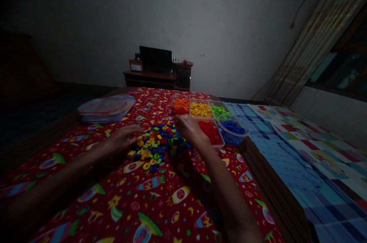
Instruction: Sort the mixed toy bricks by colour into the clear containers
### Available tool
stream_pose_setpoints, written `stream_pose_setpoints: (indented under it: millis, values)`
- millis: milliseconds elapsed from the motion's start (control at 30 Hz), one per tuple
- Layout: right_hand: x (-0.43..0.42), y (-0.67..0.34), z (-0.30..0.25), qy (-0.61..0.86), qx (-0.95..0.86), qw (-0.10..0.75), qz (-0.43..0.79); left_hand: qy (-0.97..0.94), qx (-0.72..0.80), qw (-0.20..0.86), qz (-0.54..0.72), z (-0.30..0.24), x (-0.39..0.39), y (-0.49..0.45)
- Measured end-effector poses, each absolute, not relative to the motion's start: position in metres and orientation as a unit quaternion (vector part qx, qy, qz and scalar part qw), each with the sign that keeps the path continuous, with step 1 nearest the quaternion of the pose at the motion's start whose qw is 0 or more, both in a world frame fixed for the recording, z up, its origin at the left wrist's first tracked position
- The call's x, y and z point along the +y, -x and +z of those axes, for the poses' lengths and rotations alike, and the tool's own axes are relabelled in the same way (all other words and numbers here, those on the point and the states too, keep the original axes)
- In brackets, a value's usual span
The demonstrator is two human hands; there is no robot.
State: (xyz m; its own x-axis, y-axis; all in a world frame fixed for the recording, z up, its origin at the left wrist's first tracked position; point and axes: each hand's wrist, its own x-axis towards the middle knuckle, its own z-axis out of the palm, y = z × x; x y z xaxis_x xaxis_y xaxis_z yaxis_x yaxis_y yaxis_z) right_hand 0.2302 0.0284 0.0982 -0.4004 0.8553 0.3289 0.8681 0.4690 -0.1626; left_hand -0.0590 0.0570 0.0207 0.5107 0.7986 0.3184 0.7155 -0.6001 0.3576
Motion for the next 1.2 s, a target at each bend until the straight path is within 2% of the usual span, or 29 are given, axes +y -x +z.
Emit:
stream_pose_setpoints:
  millis: [167, 300, 467, 567, 700, 767, 833, 933, 1067, 1200]
  values:
    - [0.019, -0.19, 0.053, 0.394, -0.911, 0.116, -0.018, -0.852, 0.477, 0.153, 0.152, 0.026, 0.054, 0.063]
    - [0.02, -0.188, 0.036, 0.388, -0.914, 0.118, -0.035, -0.85, 0.488, 0.145, 0.139, 0.027, 0.05, 0.058]
    - [0.024, -0.19, 0.046, 0.406, -0.903, 0.142, -0.007, -0.849, 0.482, 0.139, 0.162, 0.028, 0.051, 0.059]
    - [0.027, -0.19, 0.054, 0.416, -0.884, 0.197, 0.08, -0.858, 0.47, 0.114, 0.171, 0.027, 0.049, 0.059]
    - [0.036, -0.19, 0.06, 0.436, -0.822, 0.262, 0.255, -0.871, 0.445, 0.117, 0.173, 0.024, 0.045, 0.056]
    - [0.04, -0.193, 0.062, 0.442, -0.797, 0.288, 0.294, -0.872, 0.444, 0.115, 0.173, 0.023, 0.046, 0.055]
    - [0.043, -0.198, 0.064, 0.458, -0.787, 0.317, 0.266, -0.869, 0.449, 0.114, 0.174, 0.022, 0.049, 0.056]
    - [0.042, -0.205, 0.067, 0.486, -0.796, 0.322, 0.162, -0.865, 0.452, 0.123, 0.18, 0.021, 0.053, 0.057]
    - [0.041, -0.212, 0.061, 0.499, -0.83, 0.244, 0.043, -0.858, 0.455, 0.119, 0.205, 0.025, 0.051, 0.054]
    - [0.04, -0.212, 0.051, 0.469, -0.865, 0.177, 0.008, -0.865, 0.436, 0.115, 0.22, 0.035, 0.044, 0.049]
